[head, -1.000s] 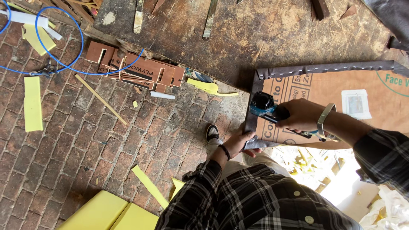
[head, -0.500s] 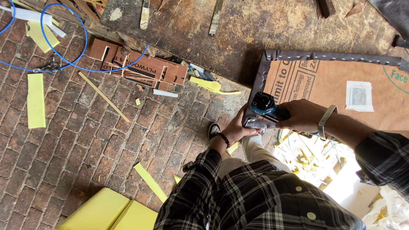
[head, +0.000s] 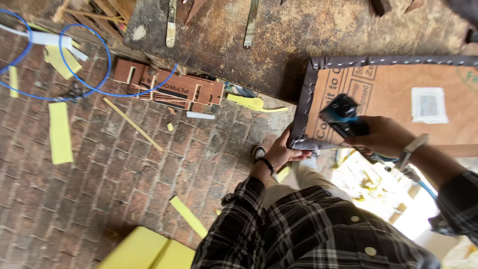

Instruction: The person staples dark fabric onto a wooden board using a pneumatic staple gun. They trim excess fabric with scissors and use a hammer to adjust the material. The person works along the edges of the board, securing the fabric in place.

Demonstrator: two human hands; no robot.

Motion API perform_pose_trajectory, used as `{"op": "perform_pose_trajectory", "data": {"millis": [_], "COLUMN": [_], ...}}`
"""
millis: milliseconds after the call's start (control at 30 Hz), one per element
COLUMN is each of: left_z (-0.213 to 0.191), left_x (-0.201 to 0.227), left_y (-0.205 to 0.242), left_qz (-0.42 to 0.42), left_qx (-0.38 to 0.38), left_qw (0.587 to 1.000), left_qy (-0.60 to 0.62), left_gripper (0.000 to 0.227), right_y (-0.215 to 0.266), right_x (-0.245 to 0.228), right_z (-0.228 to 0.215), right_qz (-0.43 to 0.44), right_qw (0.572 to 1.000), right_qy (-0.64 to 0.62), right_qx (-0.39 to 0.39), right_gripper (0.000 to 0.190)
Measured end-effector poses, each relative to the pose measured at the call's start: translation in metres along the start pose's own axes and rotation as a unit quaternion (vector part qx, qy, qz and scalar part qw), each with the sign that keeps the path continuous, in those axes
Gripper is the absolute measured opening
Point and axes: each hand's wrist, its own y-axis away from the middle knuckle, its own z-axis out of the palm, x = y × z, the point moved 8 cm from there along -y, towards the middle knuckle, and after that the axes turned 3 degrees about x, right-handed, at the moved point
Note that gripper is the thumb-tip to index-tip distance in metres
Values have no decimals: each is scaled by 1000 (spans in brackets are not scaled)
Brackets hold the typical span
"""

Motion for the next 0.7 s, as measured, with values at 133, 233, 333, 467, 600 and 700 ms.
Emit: {"op": "perform_pose_trajectory", "data": {"millis": [133,233,333,467,600,700], "left_z": [-16,-22,-30,-29,-27,-31], "left_x": [6,14,23,29,30,31], "left_y": [-2,-20,-20,-17,-10,-8], "left_qz": [-14,-19,-17,-30,-40,-26], "left_qx": [25,54,62,80,103,100], "left_qw": [1000,997,995,992,985,985], "left_qy": [9,-54,-79,-87,-129,-141], "left_gripper": [100,100,99,98,92,86], "right_y": [-2,-9,-22,-39,-46,-41], "right_x": [32,44,25,-17,-34,-14], "right_z": [9,10,20,25,24,27], "right_qz": [26,3,-23,-75,-111,-78], "right_qw": [996,988,981,992,993,995], "right_qy": [-82,-150,-191,-103,-36,-66], "right_qx": [35,45,21,1,21,-9], "right_gripper": [33,25,27,29,35,35]}}
